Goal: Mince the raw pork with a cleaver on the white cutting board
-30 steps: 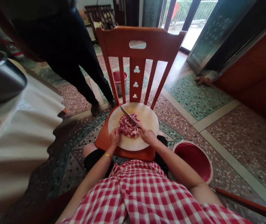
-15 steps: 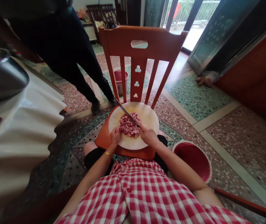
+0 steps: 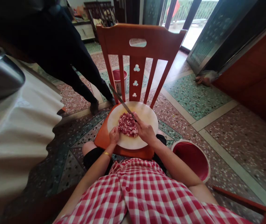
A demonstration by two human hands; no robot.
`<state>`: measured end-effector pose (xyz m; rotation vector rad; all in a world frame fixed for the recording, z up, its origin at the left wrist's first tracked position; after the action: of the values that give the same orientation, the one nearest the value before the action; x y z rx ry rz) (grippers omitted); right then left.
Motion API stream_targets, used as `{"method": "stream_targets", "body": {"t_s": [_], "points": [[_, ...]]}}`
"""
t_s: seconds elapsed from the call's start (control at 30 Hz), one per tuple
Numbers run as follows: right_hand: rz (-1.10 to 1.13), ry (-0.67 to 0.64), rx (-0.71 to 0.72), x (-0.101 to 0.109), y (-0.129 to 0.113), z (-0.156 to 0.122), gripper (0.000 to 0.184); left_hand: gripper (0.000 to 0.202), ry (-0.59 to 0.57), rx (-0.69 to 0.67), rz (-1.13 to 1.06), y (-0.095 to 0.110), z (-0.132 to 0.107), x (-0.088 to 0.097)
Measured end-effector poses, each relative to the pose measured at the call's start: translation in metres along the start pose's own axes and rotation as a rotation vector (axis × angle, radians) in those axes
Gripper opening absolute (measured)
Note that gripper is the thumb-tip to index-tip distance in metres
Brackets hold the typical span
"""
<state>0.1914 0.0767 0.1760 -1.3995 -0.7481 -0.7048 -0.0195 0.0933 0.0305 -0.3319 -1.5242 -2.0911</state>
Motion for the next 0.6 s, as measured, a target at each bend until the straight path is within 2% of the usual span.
{"method": "stream_targets", "body": {"t_s": [0.07, 0.13, 0.2, 0.27, 0.37, 0.43, 0.53, 0.6], "points": [[-0.051, -0.043, -0.073, -0.013, 0.011, 0.003, 0.051, 0.033, 0.003, 0.006, 0.01, 0.0, 0.0, 0.001], [-0.159, -0.172, -0.194, -0.03, 0.03, 0.004, 0.05, 0.033, 0.005, 0.009, 0.016, 0.001, 0.0, 0.001], [-0.216, -0.245, -0.244, -0.033, 0.041, 0.004, 0.049, 0.033, 0.004, 0.009, 0.015, 0.002, 0.0, 0.001], [-0.182, -0.181, -0.192, -0.019, 0.033, 0.005, 0.05, 0.033, 0.002, 0.004, 0.013, 0.002, 0.0, 0.001], [-0.065, -0.01, -0.055, 0.003, 0.008, 0.005, 0.053, 0.033, -0.002, -0.001, 0.015, 0.002, 0.0, 0.0], [-0.047, 0.026, -0.038, -0.001, 0.002, 0.004, 0.053, 0.033, -0.003, -0.004, 0.015, 0.001, 0.0, -0.001], [-0.19, -0.162, -0.134, -0.03, 0.018, 0.002, 0.051, 0.033, 0.004, -0.004, 0.013, 0.0, -0.001, 0.0], [-0.265, -0.256, -0.181, -0.037, 0.029, 0.001, 0.048, 0.032, 0.005, 0.0, 0.012, -0.001, -0.001, 0.0]]}}
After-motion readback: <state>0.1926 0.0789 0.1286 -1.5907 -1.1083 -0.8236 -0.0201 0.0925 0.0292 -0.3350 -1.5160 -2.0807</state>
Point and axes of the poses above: each hand's wrist, its own z-axis towards the middle knuckle, its own x-axis out of the back of the hand, y = z × x, the point moved 6 cm from there along z, towards the middle knuckle, and after that the axes turned 14 degrees about -x, right-handed, at the moved point
